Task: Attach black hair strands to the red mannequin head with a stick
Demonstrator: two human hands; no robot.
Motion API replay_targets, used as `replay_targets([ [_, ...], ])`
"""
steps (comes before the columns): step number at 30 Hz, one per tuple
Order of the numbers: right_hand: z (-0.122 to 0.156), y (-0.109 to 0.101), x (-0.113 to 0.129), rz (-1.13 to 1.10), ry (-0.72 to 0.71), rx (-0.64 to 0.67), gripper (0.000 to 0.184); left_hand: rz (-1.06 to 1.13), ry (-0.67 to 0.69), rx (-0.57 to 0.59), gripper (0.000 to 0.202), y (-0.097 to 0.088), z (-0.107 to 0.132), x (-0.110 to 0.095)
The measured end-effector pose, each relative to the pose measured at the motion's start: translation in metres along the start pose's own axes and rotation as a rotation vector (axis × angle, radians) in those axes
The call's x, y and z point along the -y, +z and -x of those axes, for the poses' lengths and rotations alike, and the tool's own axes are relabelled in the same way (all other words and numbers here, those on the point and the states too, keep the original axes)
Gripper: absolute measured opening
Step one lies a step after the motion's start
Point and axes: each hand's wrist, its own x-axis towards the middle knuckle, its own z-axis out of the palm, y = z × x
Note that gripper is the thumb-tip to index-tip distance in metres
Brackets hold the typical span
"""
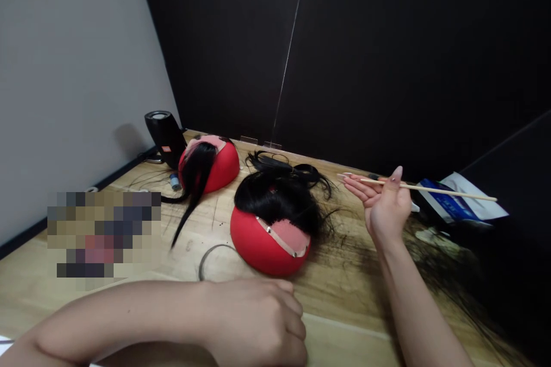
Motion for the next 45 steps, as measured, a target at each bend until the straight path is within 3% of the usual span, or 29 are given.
replay_targets([
  [3,-0.014,-0.014,-0.016,-0.009,0.015,-0.071,0.043,0.067,0.051,0.010,0.036,-0.003,0.001,-0.001],
  [8,-0.030,-0.039,-0.040,0.068,0.003,-0.141,0.039,0.107,0.012,0.033,0.034,-0.009,0.003,-0.002],
  [14,-0.038,-0.063,-0.048,0.149,-0.028,-0.213,0.038,0.034,-0.052,-0.008,0.024,-0.020,0.005,-0.009],
  [21,-0.042,-0.084,-0.014,0.217,-0.027,-0.227,0.031,-0.120,-0.193,-0.061,0.018,-0.042,0.013,-0.018],
  [25,-0.038,-0.069,0.020,0.248,-0.146,-0.234,0.031,-0.105,-0.242,-0.029,0.019,-0.052,0.016,-0.015],
  [28,-0.020,-0.042,0.041,0.250,-0.267,-0.104,0.027,0.013,-0.245,-0.093,0.016,-0.057,0.014,-0.010],
  [30,-0.002,-0.025,0.050,0.331,-0.352,0.099,0.023,0.092,-0.268,-0.157,0.015,-0.058,0.012,-0.006],
  [32,0.018,-0.011,0.053,0.475,-0.371,0.358,0.016,0.185,-0.298,-0.192,0.016,-0.056,0.011,-0.002],
  [34,0.034,-0.002,0.049,0.616,-0.380,0.690,0.018,0.315,-0.290,-0.189,0.019,-0.051,0.012,0.002],
  [36,0.045,0.005,0.041,0.728,-0.449,0.933,0.021,0.467,-0.255,-0.161,0.024,-0.046,0.012,0.004],
  [40,0.056,0.016,0.017,0.837,-0.533,1.041,0.019,0.624,-0.221,-0.103,0.030,-0.036,0.012,0.005],
  [45,0.061,0.021,-0.008,0.761,-0.365,0.987,0.010,0.620,-0.242,-0.061,0.027,-0.033,0.010,0.007],
])
